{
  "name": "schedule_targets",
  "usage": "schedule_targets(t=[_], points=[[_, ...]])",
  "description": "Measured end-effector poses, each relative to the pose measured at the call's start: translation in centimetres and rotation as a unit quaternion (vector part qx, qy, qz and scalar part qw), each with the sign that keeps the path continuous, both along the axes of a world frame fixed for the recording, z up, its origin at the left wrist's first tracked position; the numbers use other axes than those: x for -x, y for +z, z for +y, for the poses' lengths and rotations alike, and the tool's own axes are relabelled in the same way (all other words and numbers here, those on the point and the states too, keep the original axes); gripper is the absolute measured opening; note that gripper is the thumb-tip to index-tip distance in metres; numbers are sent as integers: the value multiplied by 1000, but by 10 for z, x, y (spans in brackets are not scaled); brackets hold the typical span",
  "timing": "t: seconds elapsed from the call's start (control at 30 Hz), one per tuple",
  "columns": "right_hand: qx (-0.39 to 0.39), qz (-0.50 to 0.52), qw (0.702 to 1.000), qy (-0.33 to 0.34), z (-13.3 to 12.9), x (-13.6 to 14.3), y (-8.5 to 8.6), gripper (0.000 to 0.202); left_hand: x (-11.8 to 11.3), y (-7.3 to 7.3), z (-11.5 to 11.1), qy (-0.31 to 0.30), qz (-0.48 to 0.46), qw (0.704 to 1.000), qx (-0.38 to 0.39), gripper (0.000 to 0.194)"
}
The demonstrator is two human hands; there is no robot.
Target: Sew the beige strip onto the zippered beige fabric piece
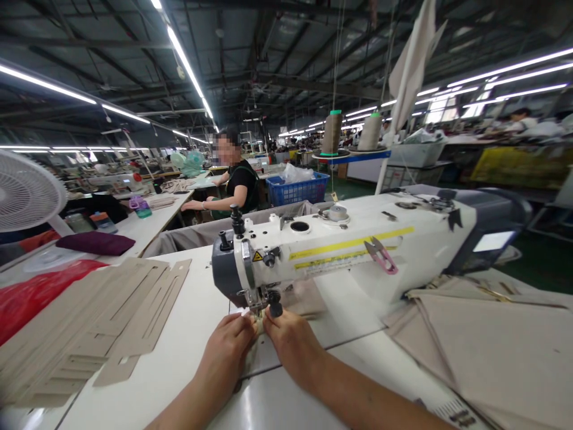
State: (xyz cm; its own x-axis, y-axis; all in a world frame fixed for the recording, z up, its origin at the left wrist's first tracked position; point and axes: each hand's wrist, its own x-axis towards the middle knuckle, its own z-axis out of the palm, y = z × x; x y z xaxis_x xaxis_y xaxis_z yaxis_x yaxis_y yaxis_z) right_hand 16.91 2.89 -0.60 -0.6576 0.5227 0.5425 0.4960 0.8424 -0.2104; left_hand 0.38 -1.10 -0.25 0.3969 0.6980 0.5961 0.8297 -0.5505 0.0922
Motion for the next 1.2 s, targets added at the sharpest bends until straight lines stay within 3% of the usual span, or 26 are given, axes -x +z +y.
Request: schedule_targets(t=[0.93, 1.03, 1.2], points=[[19, -8, 999, -27, 3, 4, 1, 23, 2, -3, 3, 39, -13, 999, -28, 14], [-5, 14, 1000, -23, 3, 4, -3, 29, 3, -12, 6, 40, -24, 997, -58, 14], [-99, 47, 994, 18, 20, 3, -28, 25, 10, -46, 29, 25, -15, 982, -184, 18]])
